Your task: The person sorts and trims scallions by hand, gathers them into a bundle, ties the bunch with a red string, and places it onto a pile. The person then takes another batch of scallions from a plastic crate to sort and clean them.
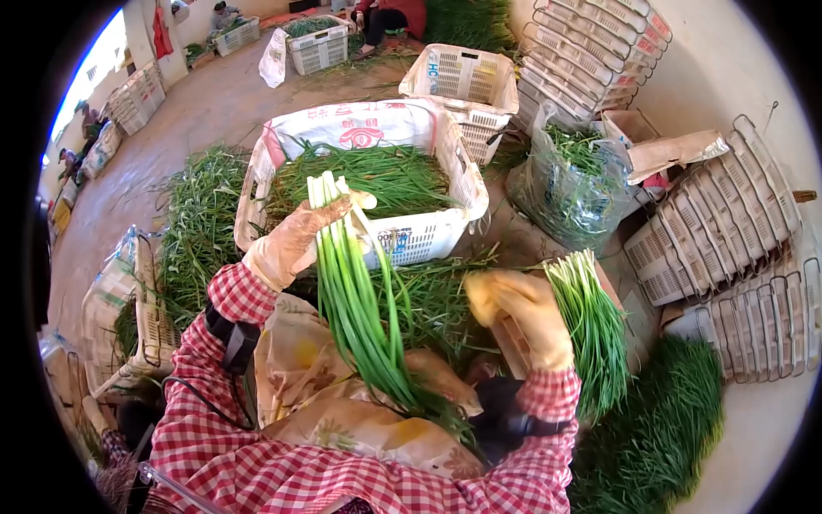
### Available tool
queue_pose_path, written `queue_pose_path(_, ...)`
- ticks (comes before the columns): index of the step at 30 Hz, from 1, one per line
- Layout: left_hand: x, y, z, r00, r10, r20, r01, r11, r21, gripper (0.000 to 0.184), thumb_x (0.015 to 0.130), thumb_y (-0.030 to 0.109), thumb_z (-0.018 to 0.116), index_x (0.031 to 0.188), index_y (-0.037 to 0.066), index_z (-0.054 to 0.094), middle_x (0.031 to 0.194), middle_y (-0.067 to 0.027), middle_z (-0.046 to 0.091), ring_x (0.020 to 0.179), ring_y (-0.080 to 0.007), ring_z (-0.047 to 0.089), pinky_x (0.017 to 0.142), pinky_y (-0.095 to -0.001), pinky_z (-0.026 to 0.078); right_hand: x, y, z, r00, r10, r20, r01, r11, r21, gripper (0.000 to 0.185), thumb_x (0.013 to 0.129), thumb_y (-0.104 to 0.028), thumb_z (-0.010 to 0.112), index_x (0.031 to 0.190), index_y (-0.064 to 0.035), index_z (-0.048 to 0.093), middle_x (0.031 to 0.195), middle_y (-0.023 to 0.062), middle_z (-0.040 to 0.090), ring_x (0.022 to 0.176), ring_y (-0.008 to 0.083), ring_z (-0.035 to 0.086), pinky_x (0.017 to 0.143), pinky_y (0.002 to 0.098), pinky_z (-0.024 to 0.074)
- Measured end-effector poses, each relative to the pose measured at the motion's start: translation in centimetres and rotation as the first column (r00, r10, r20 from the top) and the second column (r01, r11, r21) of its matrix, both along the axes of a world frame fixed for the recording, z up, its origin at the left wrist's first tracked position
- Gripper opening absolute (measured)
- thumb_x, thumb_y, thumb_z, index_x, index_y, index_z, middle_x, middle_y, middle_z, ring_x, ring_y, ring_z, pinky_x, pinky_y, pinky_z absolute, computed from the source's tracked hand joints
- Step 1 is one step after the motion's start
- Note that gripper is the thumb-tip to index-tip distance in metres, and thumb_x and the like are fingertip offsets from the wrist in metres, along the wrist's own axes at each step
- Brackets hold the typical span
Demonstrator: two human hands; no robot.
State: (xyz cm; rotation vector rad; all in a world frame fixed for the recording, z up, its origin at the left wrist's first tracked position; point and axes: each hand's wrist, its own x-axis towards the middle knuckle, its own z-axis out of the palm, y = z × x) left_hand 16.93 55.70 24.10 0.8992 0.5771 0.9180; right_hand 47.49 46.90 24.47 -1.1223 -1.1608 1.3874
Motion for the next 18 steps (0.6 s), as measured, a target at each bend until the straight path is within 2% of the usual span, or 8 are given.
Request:
queue_pose_path(1,0.4,0.0,-0.3,1.0,0.023,0.002,-0.023,1.0,-0.015,0.031,0.09,0.018,0.059,0.116,0.001,0.056,0.098,-0.0062,0.063,0.086,-0.0157,0.063,0.074,-0.0291,0.054,0.8,2.2,-4.0,0.899,-0.001,0.438,-0.075,0.985,0.157,0.038,0.088,-0.023,0.057,0.115,0.0047,0.056,0.089,0.0126,0.065,0.077,0.0221,0.062,0.071,0.0288,0.0503)
queue_pose_path(2,0.9,0.2,-0.4,0.999,0.042,0.006,-0.041,0.999,-0.022,0.031,0.09,0.017,0.059,0.116,0.001,0.056,0.099,-0.0061,0.063,0.087,-0.0159,0.063,0.075,-0.0294,0.054,-0.1,2.6,-4.7,0.331,0.04,0.943,0.021,0.999,-0.05,0.054,0.087,-0.033,0.06,0.127,0.0,0.047,0.11,0.0145,0.062,0.1,0.0252,0.06,0.086,0.0321,0.0468)
queue_pose_path(4,1.5,0.6,-0.9,1.0,0.002,-0.006,-0.002,1.0,0.013,0.038,0.089,0.019,0.06,0.122,0.001,0.052,0.102,-0.007,0.062,0.089,-0.0173,0.063,0.079,-0.0307,0.053,-1.6,2.6,-7.2,0.917,0.239,0.318,-0.28,0.956,0.087,0.084,0.08,-0.051,0.064,0.141,-0.0061,0.028,0.142,0.0207,0.034,0.133,0.0281,0.031,0.108,0.0352,0.0283)
queue_pose_path(6,1.1,0.9,-2.4,0.852,0.347,-0.391,0.201,0.473,0.858,0.046,0.09,0.023,0.059,0.129,0.002,0.045,0.113,-0.0105,0.059,0.1,-0.02,0.06,0.088,-0.0339,0.049,-5.4,2.5,-5.2,0.92,0.39,0.032,-0.392,0.915,0.093,0.106,0.07,-0.055,0.072,0.144,-0.0039,0.016,0.147,0.0222,0.021,0.137,0.0312,0.019,0.112,0.0345,0.0189)
queue_pose_path(8,1.6,0.9,-2.4,0.988,-0.12,-0.099,0.141,0.96,0.242,0.052,0.09,0.026,0.058,0.133,0.002,0.04,0.122,-0.0114,0.054,0.107,-0.0213,0.056,0.094,-0.0355,0.045,-8.1,2.7,-7.4,0.927,0.288,0.241,-0.337,0.921,0.196,0.099,0.075,-0.051,0.07,0.143,-0.0018,0.018,0.143,0.0194,0.032,0.132,0.0273,0.03,0.108,0.0331,0.0275)
queue_pose_path(9,1.8,1.2,-2.3,0.962,-0.209,0.175,0.235,0.961,-0.143,0.055,0.091,0.028,0.058,0.135,0.002,0.038,0.126,-0.0118,0.052,0.11,-0.022,0.054,0.097,-0.0362,0.043,-8.6,2.1,-7.2,0.928,0.353,0.12,-0.365,0.926,0.099,0.092,0.078,-0.049,0.067,0.142,-0.0004,0.021,0.137,0.0166,0.039,0.125,0.0232,0.037,0.104,0.0309,0.0309)
queue_pose_path(15,-1.0,2.1,-5.6,0.92,-0.286,-0.269,0.337,0.926,0.168,0.056,0.092,0.03,0.055,0.137,0.003,0.036,0.129,-0.009,0.051,0.113,-0.0207,0.051,0.098,-0.0363,0.04,-7.8,-0.7,-4.3,0.914,0.338,-0.222,-0.389,0.887,-0.25,0.035,0.09,-0.035,0.058,0.097,-0.0013,0.061,0.075,0.0009,0.063,0.061,0.0066,0.055,0.056,0.0209,0.0462)
queue_pose_path(18,-0.9,2.4,-4.5,0.875,-0.314,-0.368,0.429,0.855,0.292,0.061,0.088,0.026,0.06,0.139,0.006,0.033,0.131,-0.0103,0.048,0.114,-0.0216,0.051,0.097,-0.0373,0.041,-7.5,-0.5,-5.0,0.861,0.335,-0.383,-0.473,0.805,-0.358,0.04,0.09,-0.039,0.055,0.102,-0.0012,0.063,0.077,0.0061,0.066,0.06,0.0108,0.06,0.052,0.0229,0.0479)
